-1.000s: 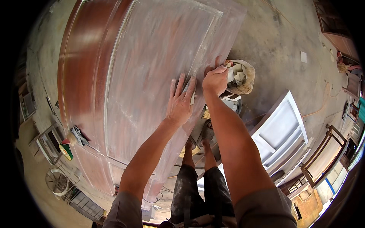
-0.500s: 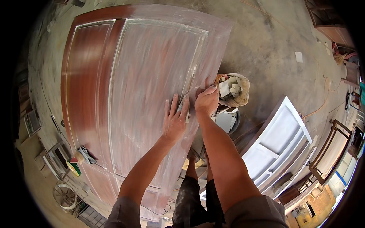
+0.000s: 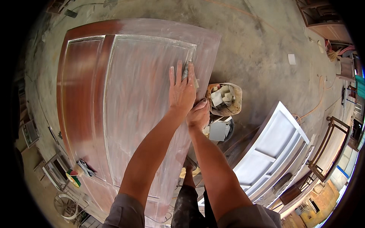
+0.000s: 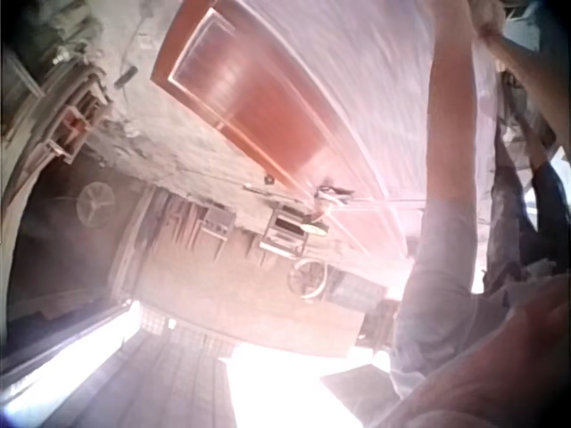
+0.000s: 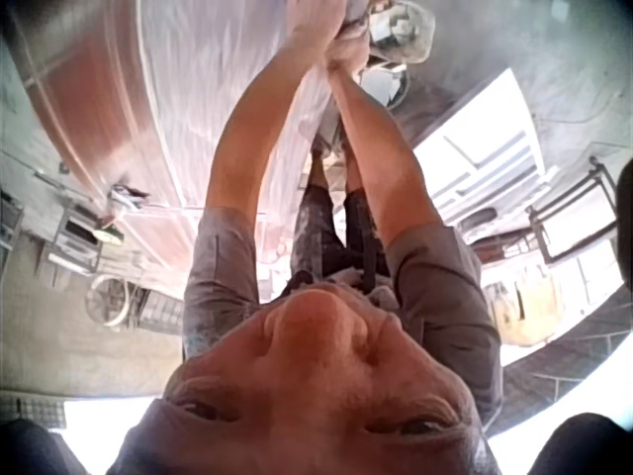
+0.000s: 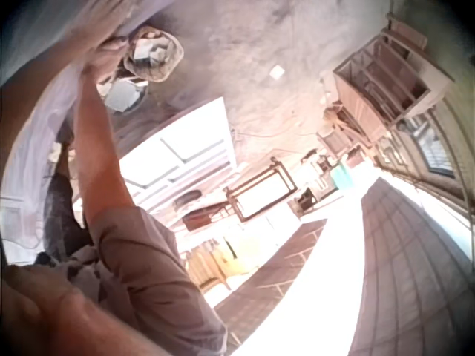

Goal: The person sands a large reddish-brown wooden door lying flat on the floor using a yellow sanding block. They move the block across the surface and along the edges, occasionally switching hands and adjusting position to reach different areas.

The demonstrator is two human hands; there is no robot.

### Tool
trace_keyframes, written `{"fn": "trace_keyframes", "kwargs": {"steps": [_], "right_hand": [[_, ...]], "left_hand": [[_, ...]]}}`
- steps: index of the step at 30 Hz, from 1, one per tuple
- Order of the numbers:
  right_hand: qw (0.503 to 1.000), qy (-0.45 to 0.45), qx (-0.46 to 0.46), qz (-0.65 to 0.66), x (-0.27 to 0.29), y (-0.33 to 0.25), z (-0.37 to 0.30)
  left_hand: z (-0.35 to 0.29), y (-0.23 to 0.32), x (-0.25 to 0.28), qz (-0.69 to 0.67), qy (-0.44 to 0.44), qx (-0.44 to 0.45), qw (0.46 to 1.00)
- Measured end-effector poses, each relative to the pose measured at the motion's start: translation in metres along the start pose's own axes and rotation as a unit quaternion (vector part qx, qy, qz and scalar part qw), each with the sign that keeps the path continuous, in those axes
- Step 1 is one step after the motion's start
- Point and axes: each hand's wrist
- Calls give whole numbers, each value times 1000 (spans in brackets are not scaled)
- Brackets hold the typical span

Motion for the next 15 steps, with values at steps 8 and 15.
{"fn": "trace_keyframes", "kwargs": {"steps": [8,15], "right_hand": [[1000,-7,-14,-1,-4,7,1],[1000,11,-7,-22,-5,8,0]], "left_hand": [[14,-11,-8,-12,48,-2,999],[-84,-24,1,-58,-23,0,998]]}}
Point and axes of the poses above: each hand's wrist, its own z-axis towards the middle knuckle, its own x-axis out of the back of the hand, y = z × x, and after that the axes turned 7 degrees about x, right-handed
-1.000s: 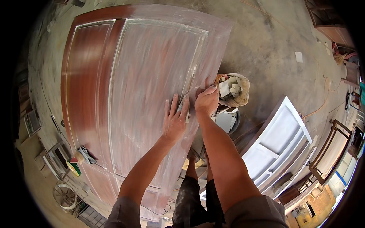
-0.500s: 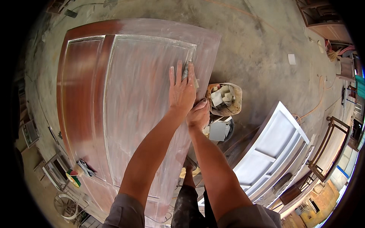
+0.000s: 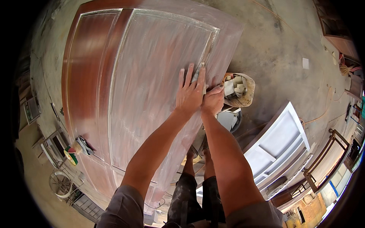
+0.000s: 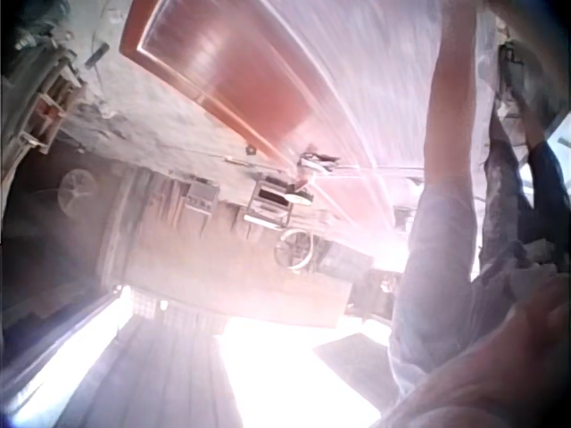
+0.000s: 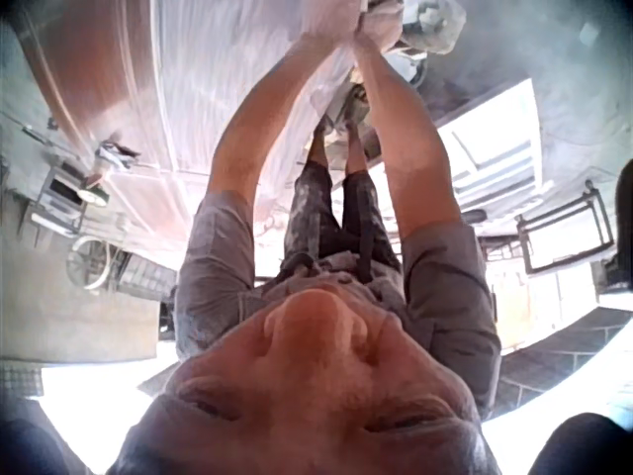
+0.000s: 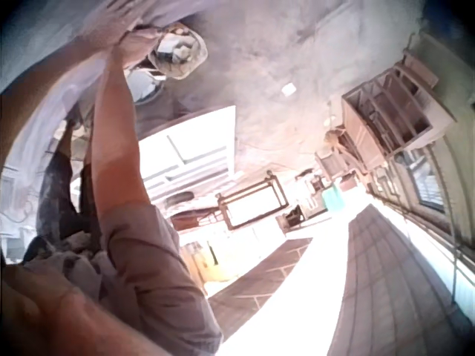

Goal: The person sands a large reddish-brown wooden door lying flat on the floor using a yellow sanding block. They move the block across the surface and along the edges, occasionally switching hands and adjusting position to reach different areas.

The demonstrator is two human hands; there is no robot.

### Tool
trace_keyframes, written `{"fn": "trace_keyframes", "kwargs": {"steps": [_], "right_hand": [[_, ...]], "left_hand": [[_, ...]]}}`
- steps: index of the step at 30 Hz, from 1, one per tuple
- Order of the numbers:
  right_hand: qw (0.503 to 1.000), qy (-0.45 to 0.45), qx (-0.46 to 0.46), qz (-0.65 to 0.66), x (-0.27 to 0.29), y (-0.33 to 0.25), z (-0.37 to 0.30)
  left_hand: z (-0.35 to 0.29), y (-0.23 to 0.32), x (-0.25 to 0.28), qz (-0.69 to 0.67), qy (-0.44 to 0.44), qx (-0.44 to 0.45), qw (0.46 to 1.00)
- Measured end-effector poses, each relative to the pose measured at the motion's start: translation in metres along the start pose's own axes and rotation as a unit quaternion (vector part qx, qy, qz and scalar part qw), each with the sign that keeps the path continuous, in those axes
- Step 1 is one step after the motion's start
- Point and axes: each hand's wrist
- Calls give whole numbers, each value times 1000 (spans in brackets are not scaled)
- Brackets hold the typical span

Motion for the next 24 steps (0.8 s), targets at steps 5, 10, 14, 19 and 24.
{"fn": "trace_keyframes", "kwargs": {"steps": [5,10,14,19,24], "right_hand": [[999,27,31,36,1,-9,-2],[1000,-4,-11,-20,2,-24,0],[999,22,10,-27,2,-15,2],[998,48,43,-26,-8,-3,5],[998,-11,49,-36,6,-26,-11]], "left_hand": [[-200,-35,-17,-31,16,33,999],[-105,-30,4,-68,36,17,997],[-143,-30,5,-60,8,24,998],[-291,-54,-11,-51,-18,53,997],[-185,-82,21,-99,39,13,994]]}}
Point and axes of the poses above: each hand's wrist, its own z-axis towards the middle knuckle, its own x-axis out of the back of the hand, y = z × x, and after that the axes turned 7 degrees about x, right-handed
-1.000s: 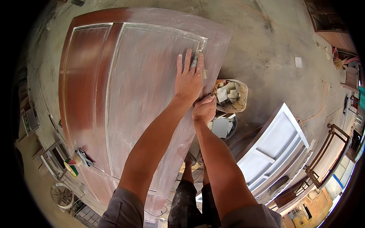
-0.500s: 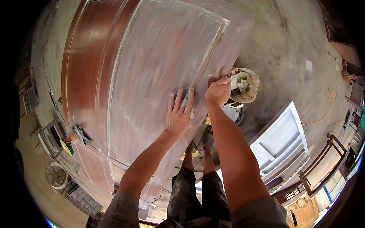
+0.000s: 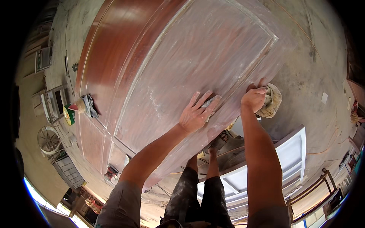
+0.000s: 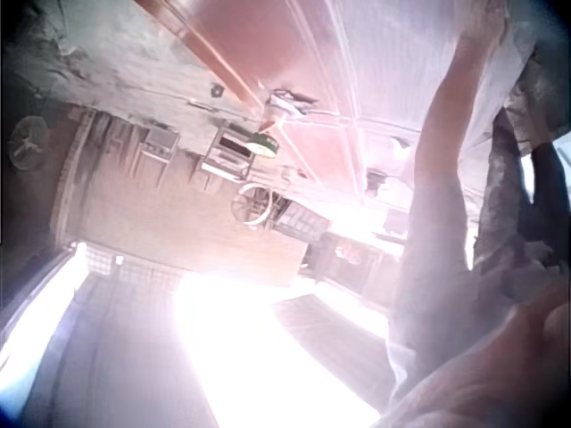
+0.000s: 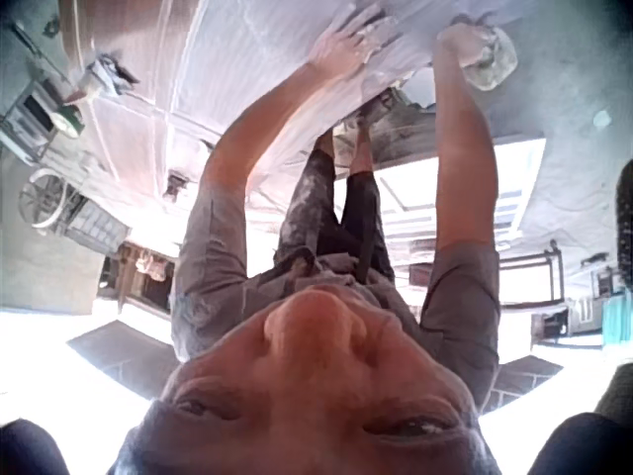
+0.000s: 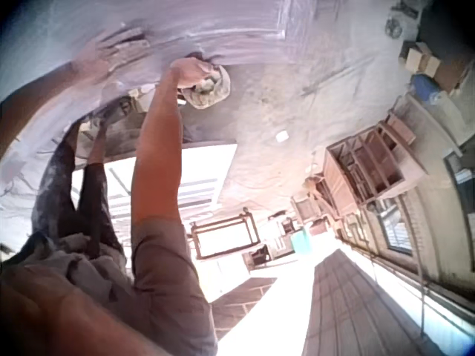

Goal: The person sands a large reddish-brown wooden door lying flat on the floor using a yellow sanding block. They move the block across the surface and along the edges, occasionally switching hands and adjusting position to reach different areas.

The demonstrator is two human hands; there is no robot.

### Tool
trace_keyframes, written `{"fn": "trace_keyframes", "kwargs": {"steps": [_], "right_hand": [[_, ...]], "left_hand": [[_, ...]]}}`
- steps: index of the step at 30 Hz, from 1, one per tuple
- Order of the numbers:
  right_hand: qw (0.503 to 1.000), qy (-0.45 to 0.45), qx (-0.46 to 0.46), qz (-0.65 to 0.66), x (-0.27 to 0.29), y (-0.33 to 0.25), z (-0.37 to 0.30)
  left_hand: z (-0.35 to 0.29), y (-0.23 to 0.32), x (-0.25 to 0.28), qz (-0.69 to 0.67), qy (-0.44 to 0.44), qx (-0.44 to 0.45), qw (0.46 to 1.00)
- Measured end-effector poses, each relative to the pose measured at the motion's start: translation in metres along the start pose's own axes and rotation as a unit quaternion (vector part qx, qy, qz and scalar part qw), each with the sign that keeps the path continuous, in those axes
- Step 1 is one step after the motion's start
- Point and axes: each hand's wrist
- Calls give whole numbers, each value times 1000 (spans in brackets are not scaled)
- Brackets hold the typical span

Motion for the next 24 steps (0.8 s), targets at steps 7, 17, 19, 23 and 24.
{"fn": "trace_keyframes", "kwargs": {"steps": [7,17,19,23,24], "right_hand": [[995,8,-4,-102,-22,50,31],[977,41,60,-199,-31,75,55],[996,-6,-15,-92,-20,43,38],[991,-17,-12,-133,-15,52,52],[990,-6,-7,-140,-18,54,53]], "left_hand": [[-74,-135,106,98,107,147,978],[-3,-185,123,120,88,108,983],[-39,-186,129,131,75,146,978],[-185,-184,121,145,37,265,953],[-232,-182,126,150,24,299,942]]}}
Point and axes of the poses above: each hand's wrist, its own z-axis towards the middle knuckle, its own x-axis out of the back of the hand, y = z × x, and after that the axes turned 7 degrees about x, right-handed
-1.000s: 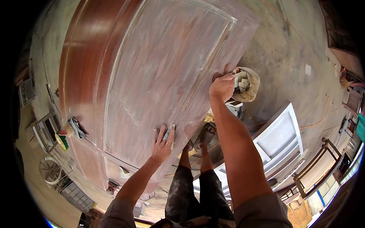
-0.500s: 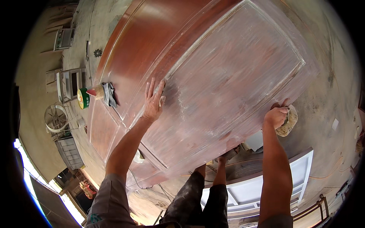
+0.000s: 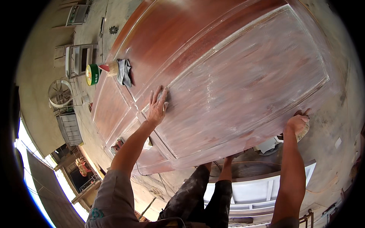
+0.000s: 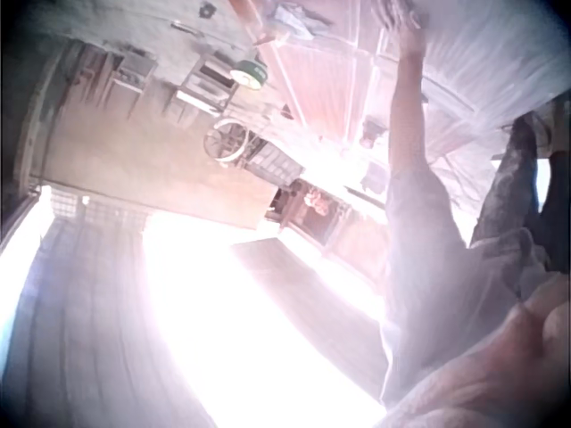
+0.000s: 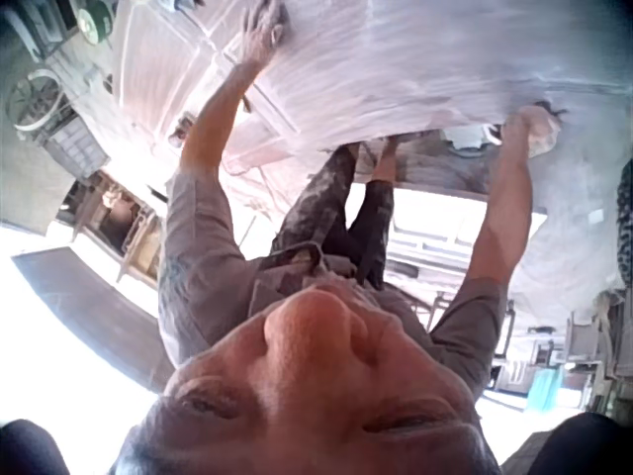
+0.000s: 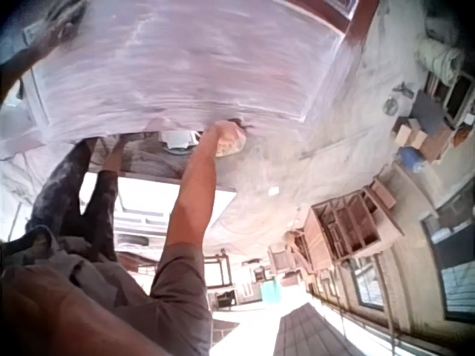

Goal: The person sands a large reddish-brown wooden door lying flat on the floor using a yellow sanding block. They move the block across the surface and along the edges, occasionally switching hands and adjusting position to reach different areas.

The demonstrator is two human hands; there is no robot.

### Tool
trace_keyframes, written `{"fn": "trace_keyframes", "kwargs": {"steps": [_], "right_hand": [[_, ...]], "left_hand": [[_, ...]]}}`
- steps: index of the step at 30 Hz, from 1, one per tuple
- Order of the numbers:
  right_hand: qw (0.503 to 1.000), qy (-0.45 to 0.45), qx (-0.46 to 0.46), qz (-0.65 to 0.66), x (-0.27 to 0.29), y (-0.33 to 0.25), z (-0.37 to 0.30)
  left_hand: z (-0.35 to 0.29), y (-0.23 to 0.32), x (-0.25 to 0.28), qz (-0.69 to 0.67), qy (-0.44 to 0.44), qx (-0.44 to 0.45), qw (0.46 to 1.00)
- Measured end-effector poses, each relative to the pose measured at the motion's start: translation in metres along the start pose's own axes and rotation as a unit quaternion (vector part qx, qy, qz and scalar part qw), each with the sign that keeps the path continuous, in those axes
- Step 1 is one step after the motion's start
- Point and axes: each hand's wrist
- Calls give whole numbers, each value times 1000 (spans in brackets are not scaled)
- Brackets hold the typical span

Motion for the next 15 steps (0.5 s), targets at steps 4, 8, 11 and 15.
{"fn": "trace_keyframes", "kwargs": {"steps": [4,8,11,15], "right_hand": [[997,41,43,-48,-14,8,6],[996,48,58,-56,-20,16,19],[999,23,28,34,-12,10,7],[1000,20,21,1,-5,-2,-10]], "left_hand": [[-100,-74,7,25,-10,98,995],[-125,-90,2,24,-7,156,987],[-104,-58,4,-14,20,155,988],[-15,7,17,-41,3,19,999]]}}
Point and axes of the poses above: each hand's wrist, its own z-axis towards the middle knuckle, its own x-axis out of the back of the hand, y = z × x, and after that the axes turned 7 degrees about x, right-handed
